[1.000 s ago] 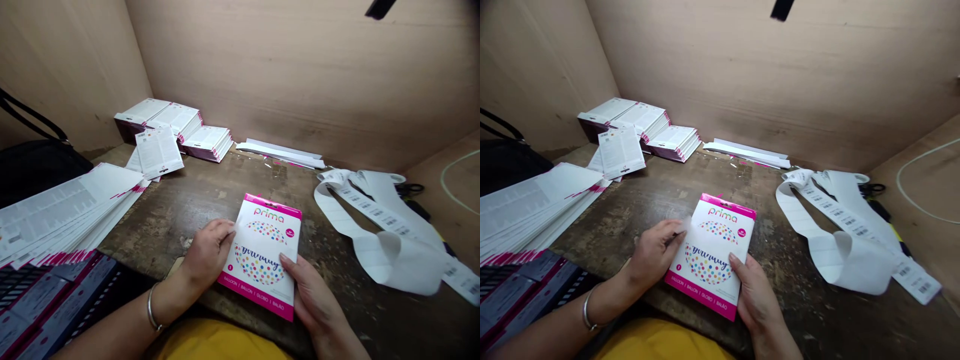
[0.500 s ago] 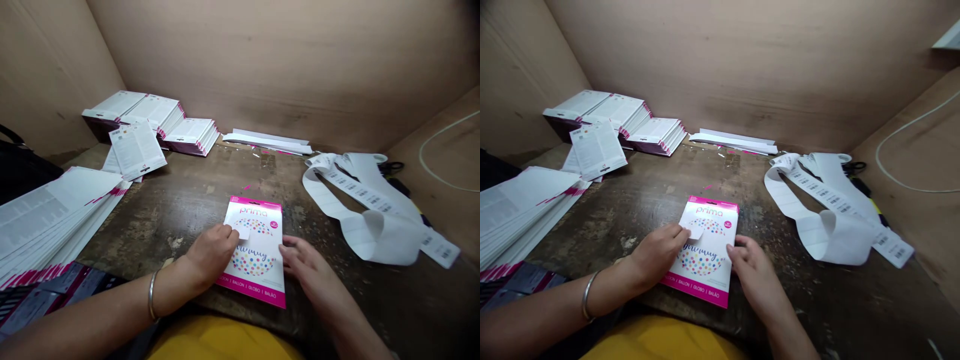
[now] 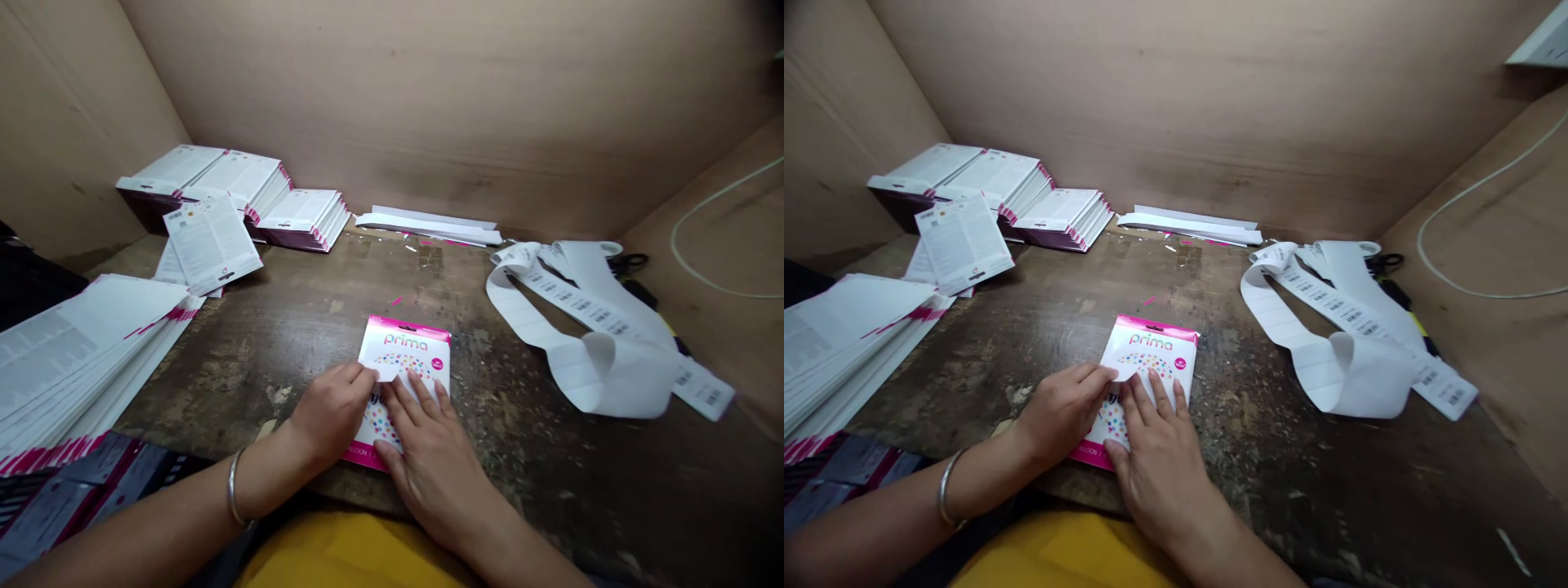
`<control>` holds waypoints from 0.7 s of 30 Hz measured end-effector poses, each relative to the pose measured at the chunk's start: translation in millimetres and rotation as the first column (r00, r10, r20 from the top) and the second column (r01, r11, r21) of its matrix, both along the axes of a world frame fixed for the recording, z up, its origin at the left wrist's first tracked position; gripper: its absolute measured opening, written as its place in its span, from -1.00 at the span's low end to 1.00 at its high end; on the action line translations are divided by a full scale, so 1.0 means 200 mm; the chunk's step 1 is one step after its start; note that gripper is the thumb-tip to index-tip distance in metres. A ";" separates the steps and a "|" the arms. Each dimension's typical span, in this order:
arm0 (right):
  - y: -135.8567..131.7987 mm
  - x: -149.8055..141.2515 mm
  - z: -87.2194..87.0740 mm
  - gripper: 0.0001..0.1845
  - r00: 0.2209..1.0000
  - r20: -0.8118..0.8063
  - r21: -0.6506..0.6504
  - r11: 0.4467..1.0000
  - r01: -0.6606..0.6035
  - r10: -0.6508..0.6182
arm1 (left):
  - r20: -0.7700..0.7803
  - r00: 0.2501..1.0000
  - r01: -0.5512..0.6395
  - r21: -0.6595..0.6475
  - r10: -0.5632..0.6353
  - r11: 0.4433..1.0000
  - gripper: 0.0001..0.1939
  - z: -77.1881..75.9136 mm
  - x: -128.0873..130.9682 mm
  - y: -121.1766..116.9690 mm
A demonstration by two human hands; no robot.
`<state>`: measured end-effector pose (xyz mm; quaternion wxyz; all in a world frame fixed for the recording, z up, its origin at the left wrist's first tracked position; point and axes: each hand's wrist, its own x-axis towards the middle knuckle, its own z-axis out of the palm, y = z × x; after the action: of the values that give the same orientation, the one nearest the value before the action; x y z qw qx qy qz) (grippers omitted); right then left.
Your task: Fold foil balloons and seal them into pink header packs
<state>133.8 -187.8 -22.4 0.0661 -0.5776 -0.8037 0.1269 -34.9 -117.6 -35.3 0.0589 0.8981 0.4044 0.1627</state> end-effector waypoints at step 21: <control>-0.06 0.18 0.08 -0.45 0.994 -0.107 0.049 0.999 -0.007 0.012 | -0.184 0.983 0.004 0.021 0.000 1.000 -0.84 0.01 0.01 0.01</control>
<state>169.4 -199.3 -6.2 0.1227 -0.5642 -0.8046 0.1387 -32.8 -116.5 -32.3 0.0117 0.9102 0.4055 0.0832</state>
